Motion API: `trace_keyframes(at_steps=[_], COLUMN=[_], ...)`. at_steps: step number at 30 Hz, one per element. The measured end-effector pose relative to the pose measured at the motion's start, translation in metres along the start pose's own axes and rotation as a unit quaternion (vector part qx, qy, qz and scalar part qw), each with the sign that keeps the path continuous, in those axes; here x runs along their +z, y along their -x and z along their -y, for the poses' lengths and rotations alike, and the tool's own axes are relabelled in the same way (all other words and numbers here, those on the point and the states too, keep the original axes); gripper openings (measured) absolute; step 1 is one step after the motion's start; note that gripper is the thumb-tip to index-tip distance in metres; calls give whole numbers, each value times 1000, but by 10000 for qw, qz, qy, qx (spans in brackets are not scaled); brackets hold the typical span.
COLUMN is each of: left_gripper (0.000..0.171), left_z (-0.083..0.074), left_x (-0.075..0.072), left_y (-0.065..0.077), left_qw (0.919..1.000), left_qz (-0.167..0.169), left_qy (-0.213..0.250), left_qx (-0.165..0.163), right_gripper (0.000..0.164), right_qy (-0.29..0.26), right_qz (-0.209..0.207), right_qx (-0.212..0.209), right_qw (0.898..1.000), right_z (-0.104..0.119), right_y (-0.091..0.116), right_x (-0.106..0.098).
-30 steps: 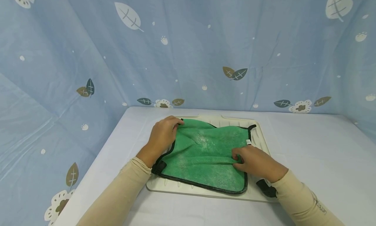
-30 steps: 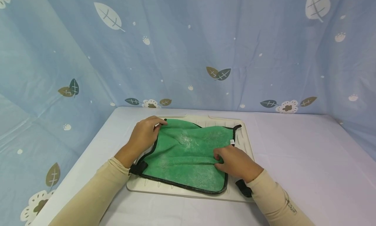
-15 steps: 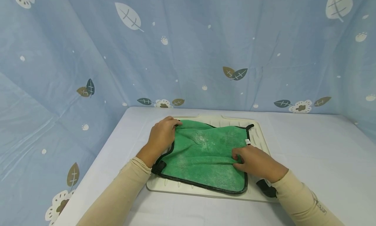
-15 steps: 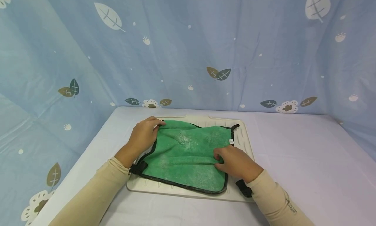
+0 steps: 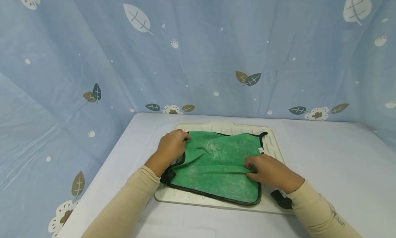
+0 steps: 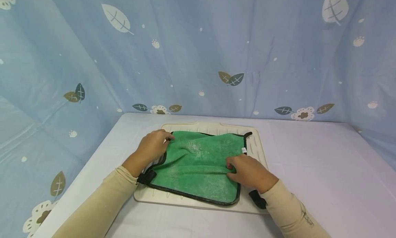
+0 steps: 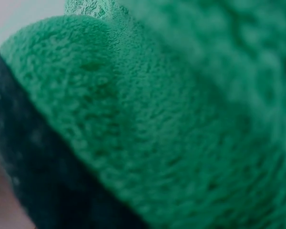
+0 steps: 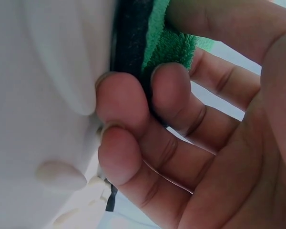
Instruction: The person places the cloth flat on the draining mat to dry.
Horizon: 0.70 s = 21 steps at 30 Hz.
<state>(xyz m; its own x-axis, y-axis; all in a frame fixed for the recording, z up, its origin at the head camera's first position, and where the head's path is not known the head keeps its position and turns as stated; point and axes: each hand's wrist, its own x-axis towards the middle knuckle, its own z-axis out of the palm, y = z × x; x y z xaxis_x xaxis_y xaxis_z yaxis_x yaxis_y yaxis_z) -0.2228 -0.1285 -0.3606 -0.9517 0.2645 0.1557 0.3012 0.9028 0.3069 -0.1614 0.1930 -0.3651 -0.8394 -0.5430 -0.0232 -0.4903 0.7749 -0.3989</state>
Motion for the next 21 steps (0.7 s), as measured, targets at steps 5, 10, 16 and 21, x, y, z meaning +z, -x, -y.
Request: trace_keyframes(at_steps=[5, 10, 16, 21], left_gripper=[20, 19, 18, 18], left_z=[1, 2, 4, 3], left_x=[2, 3, 3, 6], left_y=[1, 1, 4, 1], left_qw=[9999, 9995, 9987, 9980], left_qz=[76, 238, 426, 547], left_qy=[-40, -105, -216, -254], left_qx=[90, 155, 198, 198], right_gripper=[18, 14, 14, 11], right_qy=[-17, -128, -160, -190], right_qz=[8, 116, 165, -85], right_qx=[-48, -24, -124, -107], right_qw=[10000, 9998, 9997, 9997], right_z=[-2, -2, -3, -4], right_y=[1, 2, 0, 0], right_x=[0, -2, -4, -11])
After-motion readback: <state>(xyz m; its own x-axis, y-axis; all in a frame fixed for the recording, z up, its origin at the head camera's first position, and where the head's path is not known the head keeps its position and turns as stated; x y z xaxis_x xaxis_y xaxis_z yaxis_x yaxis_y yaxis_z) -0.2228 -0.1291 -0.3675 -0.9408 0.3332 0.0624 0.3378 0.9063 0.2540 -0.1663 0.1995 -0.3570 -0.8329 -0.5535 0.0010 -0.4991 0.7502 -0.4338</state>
